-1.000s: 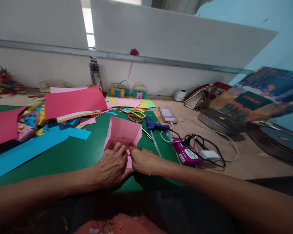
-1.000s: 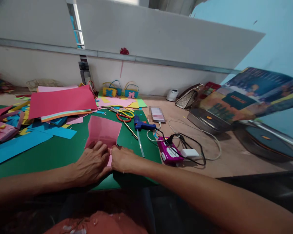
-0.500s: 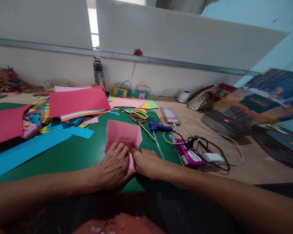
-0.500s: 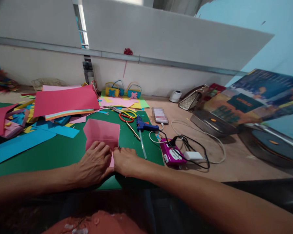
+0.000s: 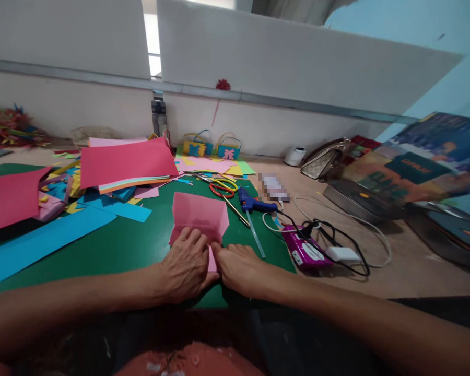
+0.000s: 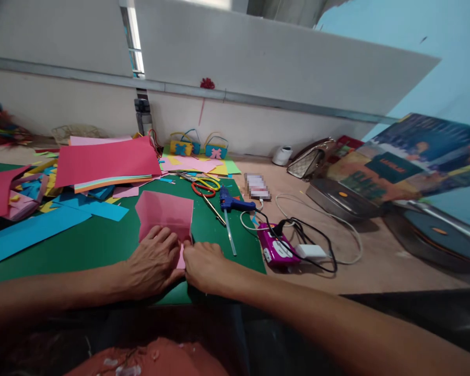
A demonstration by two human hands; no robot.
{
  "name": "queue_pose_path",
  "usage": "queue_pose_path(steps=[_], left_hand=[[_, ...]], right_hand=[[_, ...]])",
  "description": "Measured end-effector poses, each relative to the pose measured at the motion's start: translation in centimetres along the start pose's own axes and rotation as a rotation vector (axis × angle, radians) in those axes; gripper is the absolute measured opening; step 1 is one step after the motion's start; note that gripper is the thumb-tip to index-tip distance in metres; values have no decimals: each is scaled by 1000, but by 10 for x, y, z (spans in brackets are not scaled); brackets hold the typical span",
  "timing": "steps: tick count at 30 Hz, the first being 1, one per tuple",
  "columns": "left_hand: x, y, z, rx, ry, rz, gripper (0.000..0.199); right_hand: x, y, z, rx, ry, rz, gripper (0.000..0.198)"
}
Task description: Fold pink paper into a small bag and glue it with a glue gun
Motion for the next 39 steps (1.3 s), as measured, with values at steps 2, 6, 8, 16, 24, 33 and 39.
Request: queue_pose_path(steps=[2,6,8,16,24,33,39], left_hand=[[0,0,0,-6,-4,-12,52],[0,-1,-1,-32,-4,-29,51],[-1,-1,0,-40,-3,-24,43],[-6,11,9,-94,-5,-26,24],[-7,11,9,-87,-21,-2,22],[-1,-5,-9,-69,-71,-17,33],[0,-2,-27,-40,-103,75,27]], right_hand=[[0,1,-5,5,-3,2,40],[1,6,-9,15,-15,1,39],[2,8,-9,30,-24,0,41],[-1,4,-15,65,-66,14,37],[-2,7,-13,72,-94,20,41],[-1,9,-11,116,-107,33,44],[-3,5,-16,106,-134,26,53]])
Point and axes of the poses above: each hand's wrist, its own z-axis towards the middle knuckle, its own y-axis out of the palm, x = y × z, the point moved 8 cm from there along z, towards the middle knuckle, and after that the axes turned 12 degrees about y, right-handed, at the moved point
